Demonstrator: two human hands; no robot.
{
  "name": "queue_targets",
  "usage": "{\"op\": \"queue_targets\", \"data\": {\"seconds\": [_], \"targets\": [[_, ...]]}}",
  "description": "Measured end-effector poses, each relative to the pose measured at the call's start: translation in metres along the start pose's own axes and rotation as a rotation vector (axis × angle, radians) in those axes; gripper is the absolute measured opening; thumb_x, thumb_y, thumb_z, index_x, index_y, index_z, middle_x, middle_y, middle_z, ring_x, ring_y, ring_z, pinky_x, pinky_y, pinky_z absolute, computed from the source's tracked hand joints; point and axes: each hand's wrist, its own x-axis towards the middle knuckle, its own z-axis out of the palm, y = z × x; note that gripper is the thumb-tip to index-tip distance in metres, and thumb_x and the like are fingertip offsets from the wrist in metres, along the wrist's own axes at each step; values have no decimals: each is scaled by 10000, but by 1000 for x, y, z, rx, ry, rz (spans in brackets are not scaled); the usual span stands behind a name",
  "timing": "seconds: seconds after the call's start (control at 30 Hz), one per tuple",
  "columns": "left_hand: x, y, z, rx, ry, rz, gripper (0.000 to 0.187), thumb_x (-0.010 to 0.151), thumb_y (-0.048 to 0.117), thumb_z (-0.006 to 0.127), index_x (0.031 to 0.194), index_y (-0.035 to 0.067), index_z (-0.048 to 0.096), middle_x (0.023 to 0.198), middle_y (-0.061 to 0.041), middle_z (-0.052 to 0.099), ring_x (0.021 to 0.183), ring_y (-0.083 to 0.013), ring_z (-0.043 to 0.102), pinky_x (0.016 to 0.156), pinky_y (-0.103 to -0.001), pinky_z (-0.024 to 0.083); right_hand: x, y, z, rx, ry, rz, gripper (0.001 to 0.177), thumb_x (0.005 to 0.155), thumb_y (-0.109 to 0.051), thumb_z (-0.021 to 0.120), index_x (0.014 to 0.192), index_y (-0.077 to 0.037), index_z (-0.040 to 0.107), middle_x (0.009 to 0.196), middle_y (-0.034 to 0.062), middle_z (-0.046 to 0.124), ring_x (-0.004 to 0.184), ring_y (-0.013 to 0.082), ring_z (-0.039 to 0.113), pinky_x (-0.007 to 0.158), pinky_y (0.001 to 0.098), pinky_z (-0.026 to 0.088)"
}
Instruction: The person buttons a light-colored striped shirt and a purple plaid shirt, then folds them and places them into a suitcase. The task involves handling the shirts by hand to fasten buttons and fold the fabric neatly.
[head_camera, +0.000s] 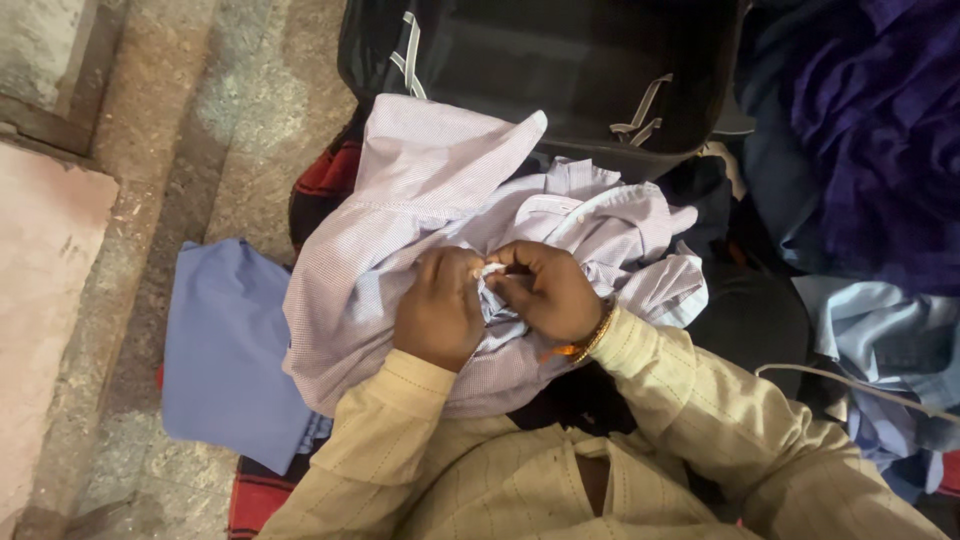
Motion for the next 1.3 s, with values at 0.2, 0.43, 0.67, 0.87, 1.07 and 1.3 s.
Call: {"op": "queue_targets", "data": {"seconds": [0.2,0.43,0.67,0.87,1.07,1.3], "targets": [[4,-2,1,-66,1,-49,120,877,49,657,988,76,620,962,-133,668,900,-352,652,781,-446,532,-5,-7,4,-358,181,-352,178,876,-65,752,1043,-19,716,918,81,728,758,141,717,677,271,565],[5,-3,8,7,17,-47,170,810,88,714,932,45,603,900,-160,649,884,-386,630,771,-466,510,-5,-11,4,-514,203,-526,139,857,-68,774,986,-55,723,831,104,658,727,286,672,649,363,533],[1,-6,6,4,-11,-20,149,853,105,696,951,57,594,899,-151,640,874,-373,629,760,-463,513,-1,-13,0,-671,216,-652,123,843,-112,770,953,-75,732,778,96,640,721,321,652,653,413,516],[-4,3,2,56,28,46,154,892,69,617,1032,16,580,962,-190,599,822,-387,614,693,-459,503,-4,-14,6,-328,147,-399,145,958,-78,673,1083,-52,741,897,50,697,671,119,671,612,254,534],[-4,4,2,77,153,200,168,984,50,575,1145,-2,579,1058,-192,622,887,-385,642,736,-431,538,-3,5,2,49,-55,-37,168,1034,-91,603,1127,-23,724,779,-66,646,659,4,506,581,199,439],[-6,5,1,-78,102,8,126,899,92,674,1011,46,640,914,-135,650,750,-298,654,669,-375,530,-10,12,7,-17,48,-151,44,1000,-58,672,997,-17,687,776,-25,653,682,19,542,592,218,448]]}}
